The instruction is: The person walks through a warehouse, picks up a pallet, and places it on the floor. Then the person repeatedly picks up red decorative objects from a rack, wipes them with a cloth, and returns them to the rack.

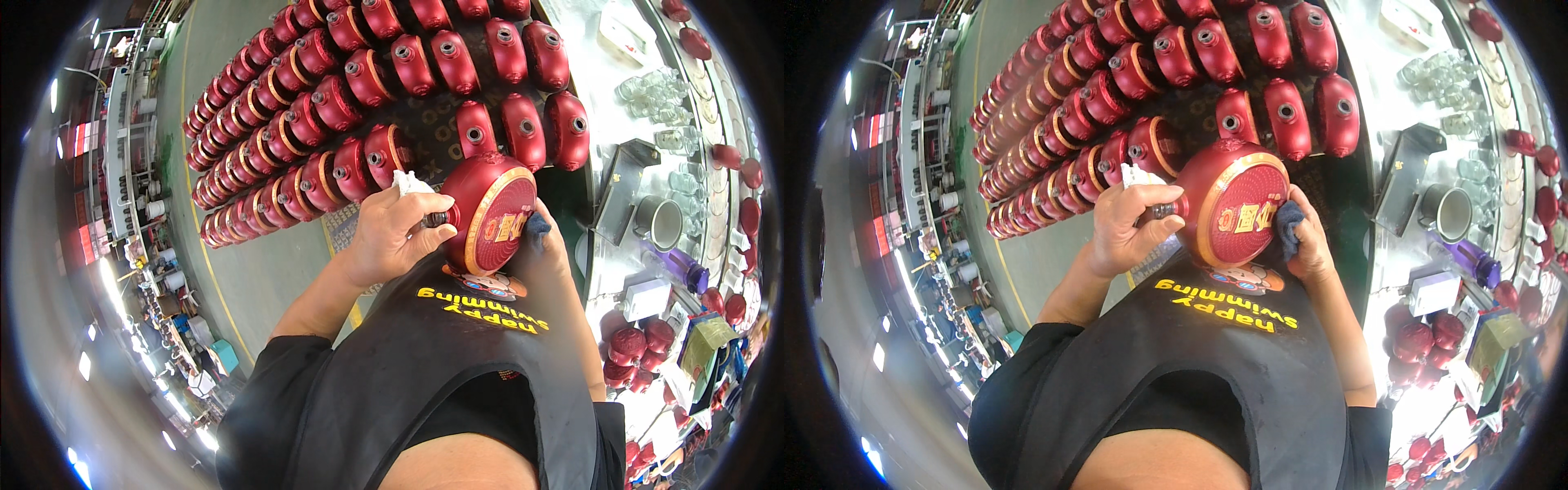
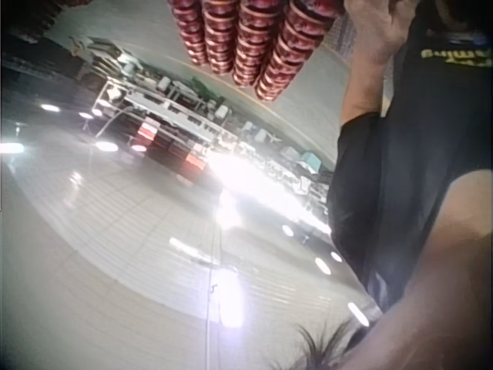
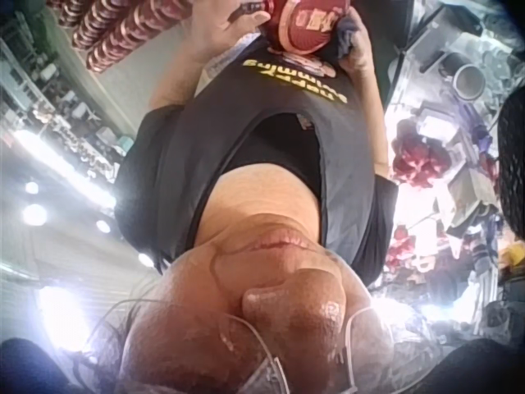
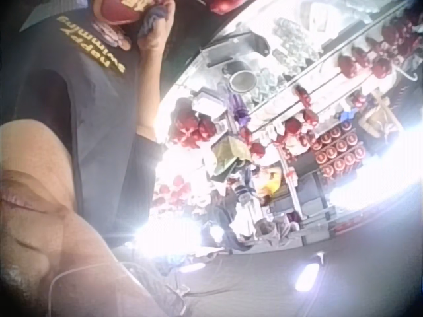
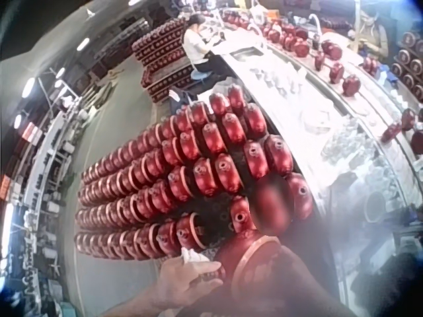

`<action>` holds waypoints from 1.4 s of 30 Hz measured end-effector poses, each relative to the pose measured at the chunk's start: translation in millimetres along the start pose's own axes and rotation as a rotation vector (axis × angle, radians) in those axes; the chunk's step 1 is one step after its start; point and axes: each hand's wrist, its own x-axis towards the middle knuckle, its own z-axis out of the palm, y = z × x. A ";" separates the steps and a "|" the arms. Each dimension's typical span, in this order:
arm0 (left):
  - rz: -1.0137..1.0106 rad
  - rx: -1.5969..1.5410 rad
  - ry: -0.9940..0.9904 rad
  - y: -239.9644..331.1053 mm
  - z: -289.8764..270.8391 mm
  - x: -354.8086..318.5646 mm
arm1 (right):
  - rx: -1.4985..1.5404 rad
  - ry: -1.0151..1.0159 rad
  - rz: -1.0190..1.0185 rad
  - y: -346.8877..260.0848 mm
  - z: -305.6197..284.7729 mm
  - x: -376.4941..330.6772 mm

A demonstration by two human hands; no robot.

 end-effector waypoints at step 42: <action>-0.059 -0.115 -0.245 22.7 -1.2 2.1 | -0.636 -0.162 0.119 -79.2 13.6 -10.2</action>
